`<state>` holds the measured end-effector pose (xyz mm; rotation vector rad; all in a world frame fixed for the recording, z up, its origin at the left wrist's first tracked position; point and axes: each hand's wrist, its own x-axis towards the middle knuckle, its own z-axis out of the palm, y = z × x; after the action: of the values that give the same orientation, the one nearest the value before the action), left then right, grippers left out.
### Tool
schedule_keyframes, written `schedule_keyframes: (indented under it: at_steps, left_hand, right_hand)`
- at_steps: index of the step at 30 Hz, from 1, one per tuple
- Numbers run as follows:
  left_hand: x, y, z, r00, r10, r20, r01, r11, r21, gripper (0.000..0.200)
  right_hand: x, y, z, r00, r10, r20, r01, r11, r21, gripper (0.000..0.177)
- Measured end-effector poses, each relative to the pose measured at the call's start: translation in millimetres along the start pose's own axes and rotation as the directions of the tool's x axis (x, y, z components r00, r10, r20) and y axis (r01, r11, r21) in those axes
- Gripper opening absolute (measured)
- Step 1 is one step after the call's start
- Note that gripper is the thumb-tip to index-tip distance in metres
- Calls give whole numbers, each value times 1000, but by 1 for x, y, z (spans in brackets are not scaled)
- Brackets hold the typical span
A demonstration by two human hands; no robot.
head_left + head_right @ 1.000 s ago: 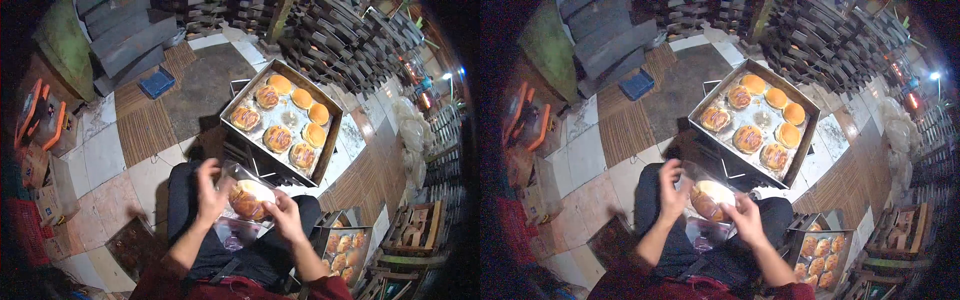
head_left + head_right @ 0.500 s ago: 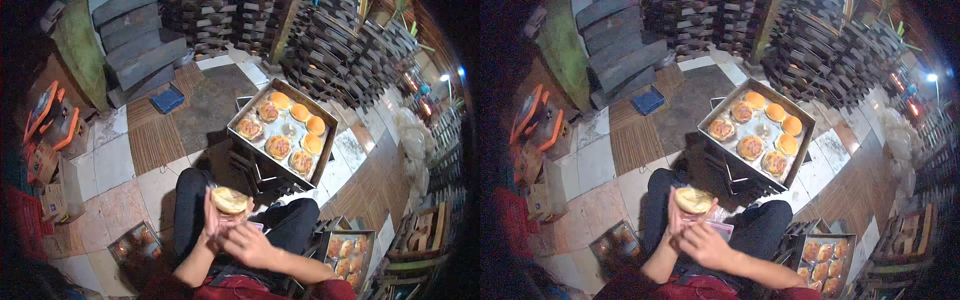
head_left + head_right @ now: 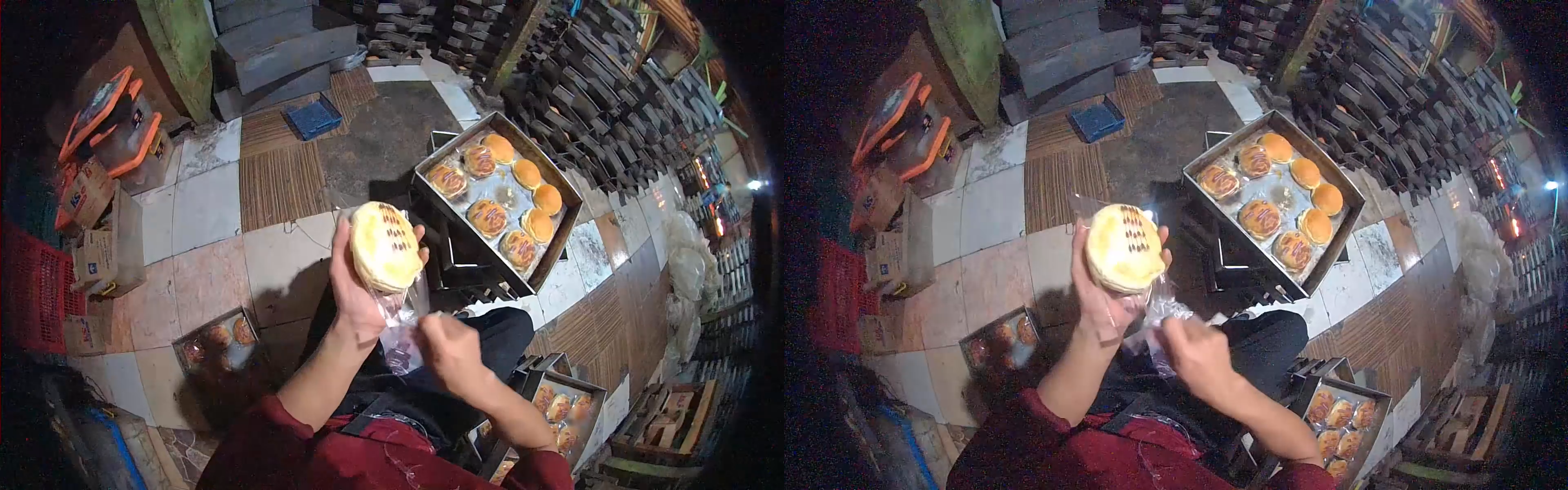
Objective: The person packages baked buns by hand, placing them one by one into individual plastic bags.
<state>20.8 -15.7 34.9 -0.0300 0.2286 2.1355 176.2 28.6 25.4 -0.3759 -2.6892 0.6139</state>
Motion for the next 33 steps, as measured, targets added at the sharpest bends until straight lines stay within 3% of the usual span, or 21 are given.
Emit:
schedule_keyframes:
  at_steps: [2,4,6,7,9,10,12,13,14,15,16,18,19,20,21,22,25,26,28,30,33]
  left_hand:
    - [5,-6,-25,987,-131,-98,125,990,-60,56]
    - [15,-8,-24,959,64,-275,-81,995,-50,53]
    - [24,3,-31,951,141,-274,-145,989,5,57]
    - [21,5,-28,949,102,-299,-121,991,-48,58]
    - [4,-3,-34,976,-59,-211,45,996,-71,59]
    - [-9,-12,-38,970,-218,-112,210,975,-78,59]
    - [-64,-46,-21,906,-328,-269,399,874,279,56]
    - [-91,-55,-25,653,-635,-413,750,616,239,54]
    - [-120,-45,22,672,-562,-481,733,598,325,58]
    - [-129,-42,3,738,-671,-74,531,509,677,50]
    - [-131,-26,-2,570,-766,297,169,463,870,42]
    - [-104,18,3,-17,-922,388,478,333,813,51]
    - [-104,38,-1,151,-887,436,336,461,822,55]
    - [-116,50,-11,551,-688,473,374,710,597,32]
    - [-114,57,-30,803,-421,420,34,737,675,22]
    - [-118,49,-35,997,18,-72,43,644,764,16]
    - [-94,48,-117,798,573,-184,164,86,983,24]
    - [-87,48,-125,854,509,-105,129,-12,992,24]
    - [-64,51,-126,878,230,-419,443,-61,895,17]
    - [-59,47,-102,881,282,-380,372,82,925,11]
    - [-72,53,-59,825,290,486,-445,-198,873,8]
  right_hand:
    - [-10,-10,-4,828,-79,555,-104,951,291,15]
    - [-35,-33,7,332,-781,529,-438,369,820,16]
    - [-38,-33,-16,233,-677,698,-300,632,714,19]
    - [-37,-20,-23,288,-279,916,-217,913,346,24]
    - [-19,10,-33,939,64,337,-193,911,364,60]
    - [-8,24,-32,988,130,87,-153,920,361,93]
    - [4,39,-10,970,221,-98,-91,711,698,95]
    - [5,45,-1,941,338,2,-174,477,861,91]
    - [7,48,5,897,421,133,-234,198,952,88]
    - [14,40,8,859,433,272,-301,-1,954,85]
    - [13,40,24,898,359,255,-276,8,961,75]
    - [-2,36,70,810,317,494,-489,-103,866,58]
    - [-11,32,102,785,420,456,-546,119,829,49]
    - [-20,26,126,769,507,390,-591,330,736,40]
    - [-26,19,137,742,597,304,-597,383,705,28]
    - [-30,15,145,712,659,242,-552,311,774,22]
    - [-25,23,142,647,696,310,-602,218,768,25]
    - [-15,27,144,690,690,217,-617,405,674,28]
    - [12,25,130,707,658,261,-635,428,643,30]
    - [18,22,114,738,647,192,-586,473,658,22]
    - [20,-12,48,935,236,-264,-74,860,505,4]
